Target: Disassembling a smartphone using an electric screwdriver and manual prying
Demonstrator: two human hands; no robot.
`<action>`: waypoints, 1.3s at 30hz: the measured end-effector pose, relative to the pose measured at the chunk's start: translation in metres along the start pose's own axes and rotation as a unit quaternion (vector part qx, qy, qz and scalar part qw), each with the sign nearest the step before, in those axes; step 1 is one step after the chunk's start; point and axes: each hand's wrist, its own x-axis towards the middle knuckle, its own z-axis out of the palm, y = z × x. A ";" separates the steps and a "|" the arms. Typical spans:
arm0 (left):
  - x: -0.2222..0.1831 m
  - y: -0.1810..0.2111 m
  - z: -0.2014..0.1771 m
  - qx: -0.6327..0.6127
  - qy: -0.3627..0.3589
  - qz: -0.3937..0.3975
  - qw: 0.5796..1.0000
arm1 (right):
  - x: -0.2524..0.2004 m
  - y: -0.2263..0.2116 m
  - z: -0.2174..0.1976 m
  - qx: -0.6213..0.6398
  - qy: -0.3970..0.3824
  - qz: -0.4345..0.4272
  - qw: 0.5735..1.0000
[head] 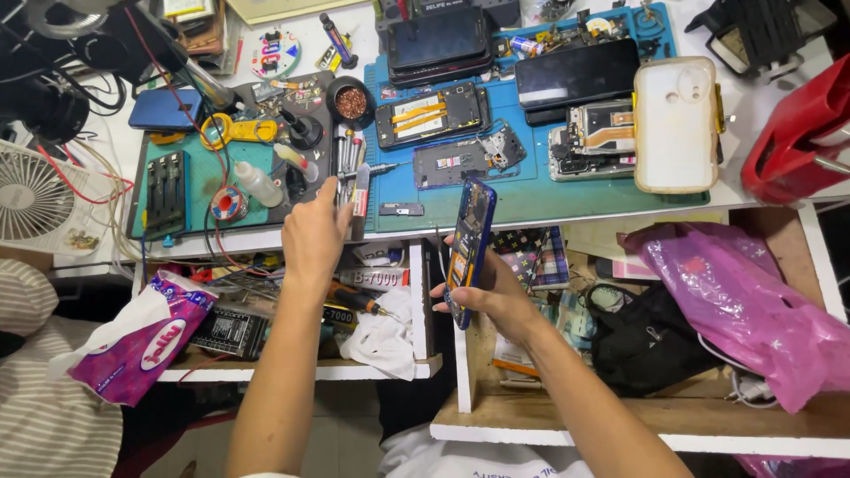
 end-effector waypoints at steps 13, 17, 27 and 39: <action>-0.093 0.093 0.006 -0.633 -0.243 0.054 0.733 | 0.005 0.000 0.000 -0.132 0.013 -0.009 0.991; -0.089 0.091 0.014 -0.736 -0.246 0.057 0.629 | 0.006 0.007 -0.005 -0.137 -0.004 -0.037 0.990; -0.089 0.088 0.012 -0.732 -0.251 0.013 0.633 | 0.008 0.010 0.000 -0.143 0.026 0.003 0.989; -0.080 0.069 0.035 -0.707 -0.251 -0.011 0.661 | 0.014 0.031 -0.011 -0.081 -0.006 -0.013 0.997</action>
